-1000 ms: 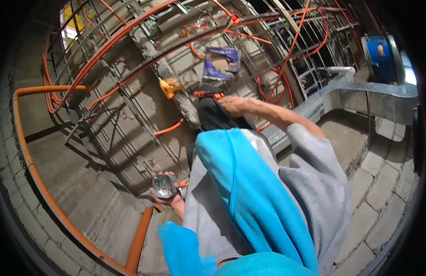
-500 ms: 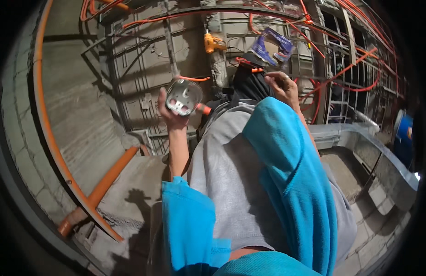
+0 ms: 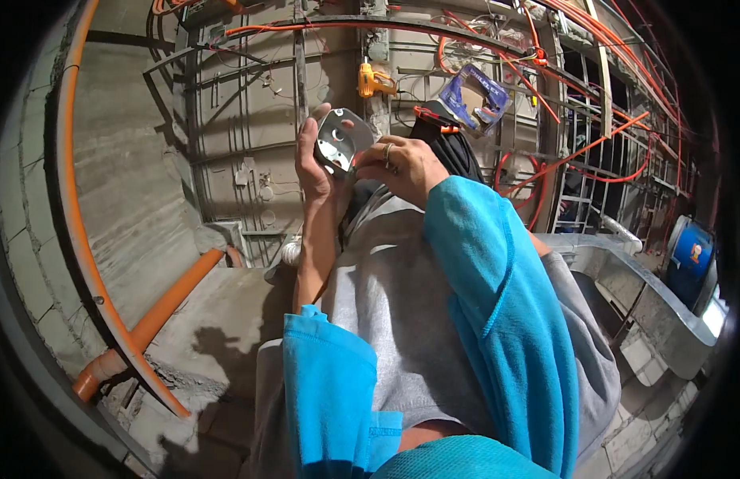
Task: The person drills into the ceiling structure with a power drill, handles a metal junction box and its cover by hand, and connects conduit pipes while heating them with a heat gun.
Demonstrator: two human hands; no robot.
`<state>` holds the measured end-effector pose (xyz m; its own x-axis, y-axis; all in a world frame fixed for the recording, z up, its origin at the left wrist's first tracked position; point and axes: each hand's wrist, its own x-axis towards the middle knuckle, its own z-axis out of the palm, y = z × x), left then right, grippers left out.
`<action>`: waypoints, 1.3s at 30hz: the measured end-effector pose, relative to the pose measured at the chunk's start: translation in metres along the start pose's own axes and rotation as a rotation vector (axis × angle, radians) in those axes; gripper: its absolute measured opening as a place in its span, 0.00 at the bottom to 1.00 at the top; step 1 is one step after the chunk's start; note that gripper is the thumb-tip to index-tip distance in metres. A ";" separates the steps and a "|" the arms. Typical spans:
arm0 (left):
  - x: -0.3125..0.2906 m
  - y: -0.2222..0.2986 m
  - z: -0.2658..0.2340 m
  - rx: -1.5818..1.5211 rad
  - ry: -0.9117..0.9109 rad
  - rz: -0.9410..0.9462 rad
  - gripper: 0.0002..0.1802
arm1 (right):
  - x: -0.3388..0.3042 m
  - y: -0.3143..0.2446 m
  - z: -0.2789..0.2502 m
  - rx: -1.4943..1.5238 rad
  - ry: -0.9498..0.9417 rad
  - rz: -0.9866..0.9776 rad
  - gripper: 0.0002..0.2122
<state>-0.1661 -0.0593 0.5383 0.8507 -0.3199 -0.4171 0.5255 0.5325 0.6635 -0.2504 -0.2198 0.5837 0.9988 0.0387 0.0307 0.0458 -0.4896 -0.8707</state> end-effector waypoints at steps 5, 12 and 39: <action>-0.006 -0.006 -0.041 0.353 0.071 0.305 0.21 | 0.000 0.014 0.026 0.040 -0.122 0.092 0.09; -0.022 -0.004 -0.043 0.324 0.119 0.327 0.21 | -0.001 0.013 0.030 0.043 -0.200 -0.025 0.07; -0.091 -0.057 -0.096 -0.462 0.269 0.233 0.44 | 0.004 0.019 0.034 -0.039 -0.506 -0.185 0.26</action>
<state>-0.2745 0.0145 0.4786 0.8793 0.0245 -0.4757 0.2149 0.8709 0.4419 -0.2467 -0.1996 0.5509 0.8409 0.5371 -0.0668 0.2300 -0.4664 -0.8542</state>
